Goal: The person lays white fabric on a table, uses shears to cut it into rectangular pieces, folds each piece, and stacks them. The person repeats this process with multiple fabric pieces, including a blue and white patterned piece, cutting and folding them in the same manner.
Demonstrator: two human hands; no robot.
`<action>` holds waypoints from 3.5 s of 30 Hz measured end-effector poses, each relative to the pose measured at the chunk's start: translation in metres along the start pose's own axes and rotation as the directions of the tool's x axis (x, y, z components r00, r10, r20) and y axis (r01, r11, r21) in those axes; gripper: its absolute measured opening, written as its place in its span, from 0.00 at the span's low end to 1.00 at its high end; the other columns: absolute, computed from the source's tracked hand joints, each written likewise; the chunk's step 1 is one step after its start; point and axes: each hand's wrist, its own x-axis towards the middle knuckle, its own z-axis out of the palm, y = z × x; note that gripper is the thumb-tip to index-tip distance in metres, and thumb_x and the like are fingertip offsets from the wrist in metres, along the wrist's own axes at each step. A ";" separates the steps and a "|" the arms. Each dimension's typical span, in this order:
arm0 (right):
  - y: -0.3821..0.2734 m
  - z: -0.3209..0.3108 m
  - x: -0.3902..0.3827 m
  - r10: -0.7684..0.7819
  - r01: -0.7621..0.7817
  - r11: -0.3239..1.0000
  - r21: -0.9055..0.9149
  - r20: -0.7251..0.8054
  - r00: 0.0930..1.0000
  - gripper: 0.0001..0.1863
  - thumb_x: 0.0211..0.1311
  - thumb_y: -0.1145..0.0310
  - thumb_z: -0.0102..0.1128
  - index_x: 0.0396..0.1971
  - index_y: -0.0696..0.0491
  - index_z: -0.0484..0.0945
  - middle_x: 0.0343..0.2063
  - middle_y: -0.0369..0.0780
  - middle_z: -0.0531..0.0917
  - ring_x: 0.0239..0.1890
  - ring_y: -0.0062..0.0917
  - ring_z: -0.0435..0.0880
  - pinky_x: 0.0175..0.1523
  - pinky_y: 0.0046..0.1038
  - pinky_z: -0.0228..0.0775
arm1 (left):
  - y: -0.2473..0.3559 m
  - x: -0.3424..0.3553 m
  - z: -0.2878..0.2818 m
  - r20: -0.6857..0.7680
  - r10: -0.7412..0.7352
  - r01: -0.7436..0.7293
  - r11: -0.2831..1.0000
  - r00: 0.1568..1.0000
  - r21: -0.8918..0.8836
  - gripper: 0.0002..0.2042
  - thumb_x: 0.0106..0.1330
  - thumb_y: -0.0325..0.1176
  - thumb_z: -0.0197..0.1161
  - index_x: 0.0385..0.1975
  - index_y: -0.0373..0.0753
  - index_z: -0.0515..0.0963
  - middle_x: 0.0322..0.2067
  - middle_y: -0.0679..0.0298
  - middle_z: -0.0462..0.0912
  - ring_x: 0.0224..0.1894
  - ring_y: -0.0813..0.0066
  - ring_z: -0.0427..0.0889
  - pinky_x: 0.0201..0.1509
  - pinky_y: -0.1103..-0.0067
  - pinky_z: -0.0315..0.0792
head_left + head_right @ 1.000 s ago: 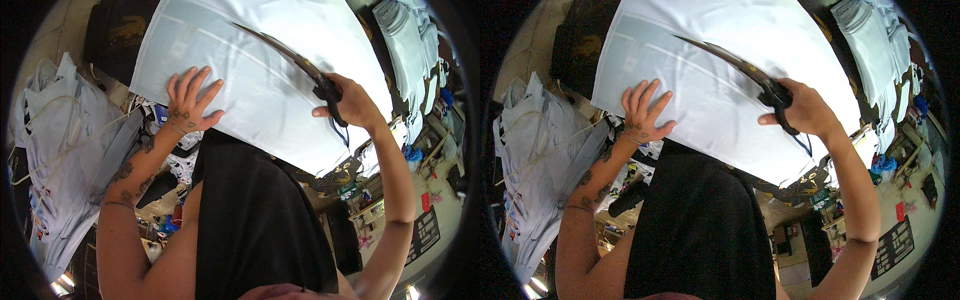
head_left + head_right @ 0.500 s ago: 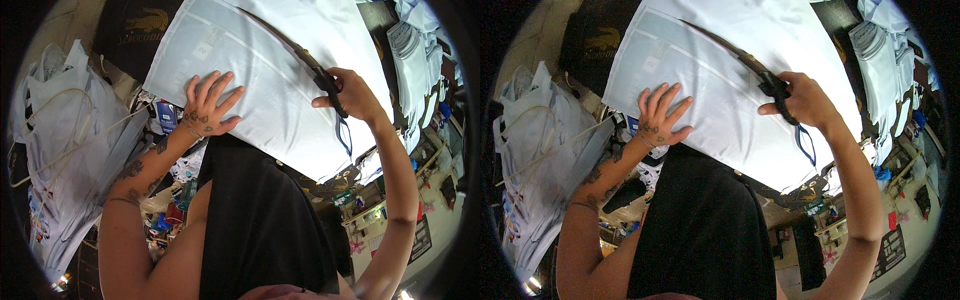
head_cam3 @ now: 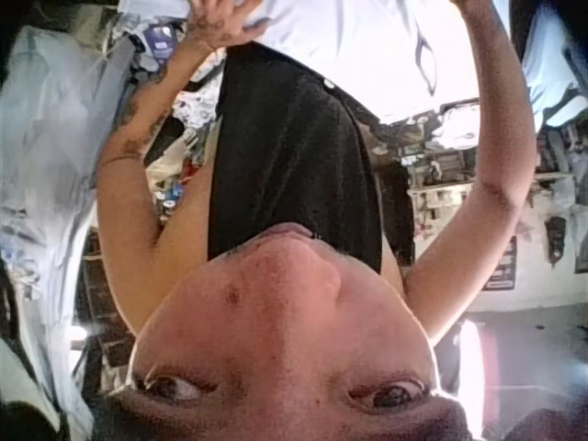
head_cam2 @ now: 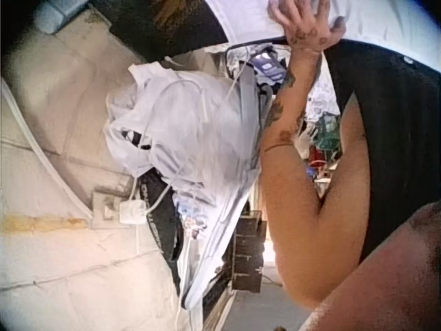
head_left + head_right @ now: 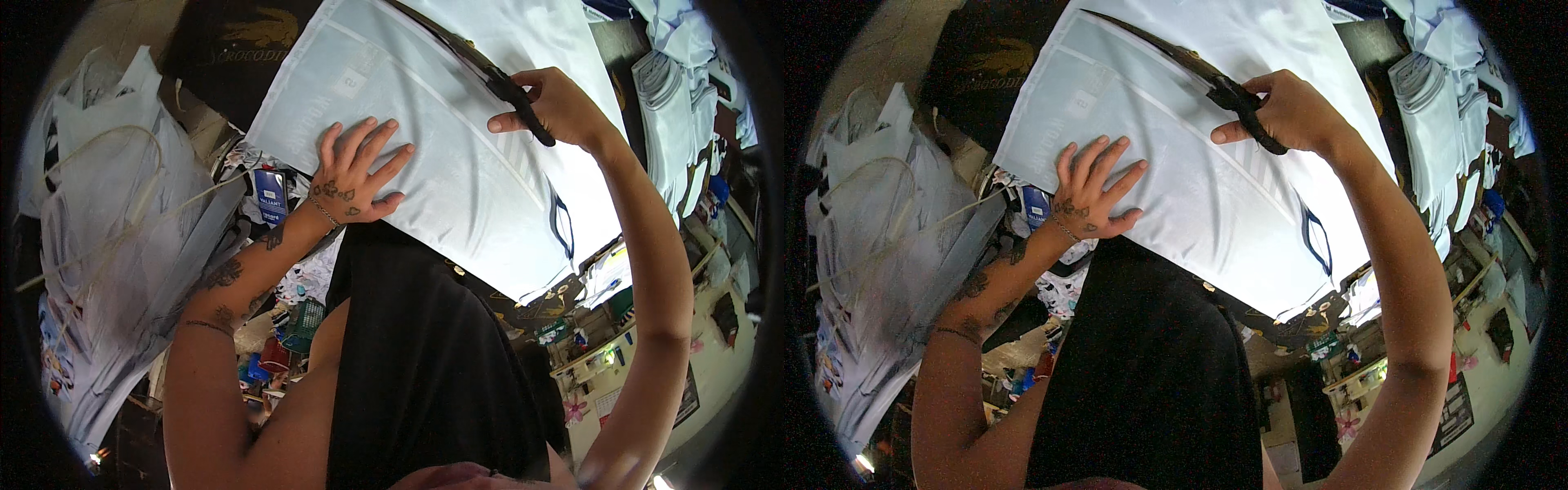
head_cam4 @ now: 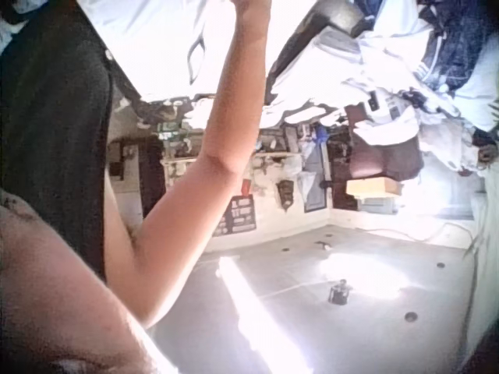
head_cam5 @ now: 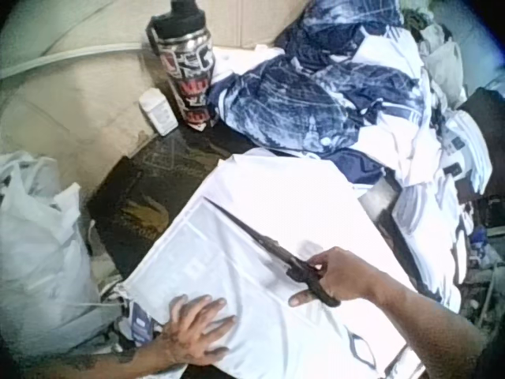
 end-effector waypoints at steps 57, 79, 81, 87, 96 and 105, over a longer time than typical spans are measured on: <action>0.054 0.643 -0.382 0.504 0.562 -0.214 0.799 -0.403 0.764 0.26 0.67 0.47 0.71 0.53 0.52 0.80 0.29 0.33 0.81 0.30 0.19 0.82 0.32 0.25 0.75 | 0.287 0.045 0.109 0.440 0.849 -0.744 0.491 0.293 -0.452 0.08 0.69 0.33 0.63 0.42 0.40 0.86 0.34 0.59 0.85 0.44 0.54 0.83 0.54 0.63 0.75; 0.048 0.523 -0.346 0.858 0.085 0.144 0.986 -0.167 0.486 0.51 0.40 0.44 0.88 0.61 0.61 0.79 0.44 0.48 0.89 0.45 0.34 0.89 0.54 0.33 0.79 | 0.233 0.098 0.108 0.236 0.965 -0.889 0.203 0.112 -0.411 0.32 0.56 0.54 0.71 0.58 0.42 0.78 0.61 0.55 0.74 0.65 0.54 0.68 0.70 0.55 0.55; 0.009 0.512 -0.321 0.892 0.195 0.006 0.981 -0.094 0.442 0.51 0.38 0.40 0.87 0.57 0.62 0.80 0.42 0.49 0.89 0.44 0.36 0.89 0.53 0.34 0.79 | 0.232 0.096 0.110 0.239 0.963 -0.883 0.216 0.123 -0.416 0.33 0.55 0.56 0.71 0.58 0.43 0.78 0.61 0.56 0.73 0.65 0.55 0.68 0.70 0.51 0.52; -0.065 0.454 -0.224 0.963 0.321 -0.209 0.924 0.138 0.231 0.48 0.39 0.34 0.83 0.52 0.60 0.82 0.40 0.52 0.89 0.45 0.41 0.89 0.53 0.36 0.79 | 0.229 0.098 0.114 0.243 0.963 -0.894 0.209 0.117 -0.397 0.36 0.53 0.58 0.73 0.59 0.45 0.77 0.62 0.56 0.72 0.65 0.55 0.67 0.69 0.47 0.50; -0.063 0.388 -0.193 0.973 0.374 -0.231 0.898 0.215 0.085 0.46 0.42 0.33 0.81 0.44 0.63 0.83 0.42 0.53 0.88 0.47 0.42 0.89 0.54 0.37 0.79 | 0.226 0.103 0.115 0.259 0.961 -0.860 0.208 0.092 -0.465 0.37 0.53 0.56 0.72 0.63 0.44 0.75 0.63 0.55 0.70 0.68 0.55 0.64 0.72 0.44 0.47; -0.014 0.368 -0.162 0.959 0.520 -0.275 0.808 0.267 0.092 0.33 0.54 0.43 0.81 0.36 0.59 0.77 0.21 0.37 0.81 0.18 0.20 0.80 0.24 0.25 0.72 | 0.219 0.107 0.119 0.163 0.966 -0.771 0.259 0.202 -0.581 0.31 0.54 0.44 0.70 0.59 0.43 0.76 0.61 0.58 0.74 0.67 0.56 0.68 0.74 0.47 0.49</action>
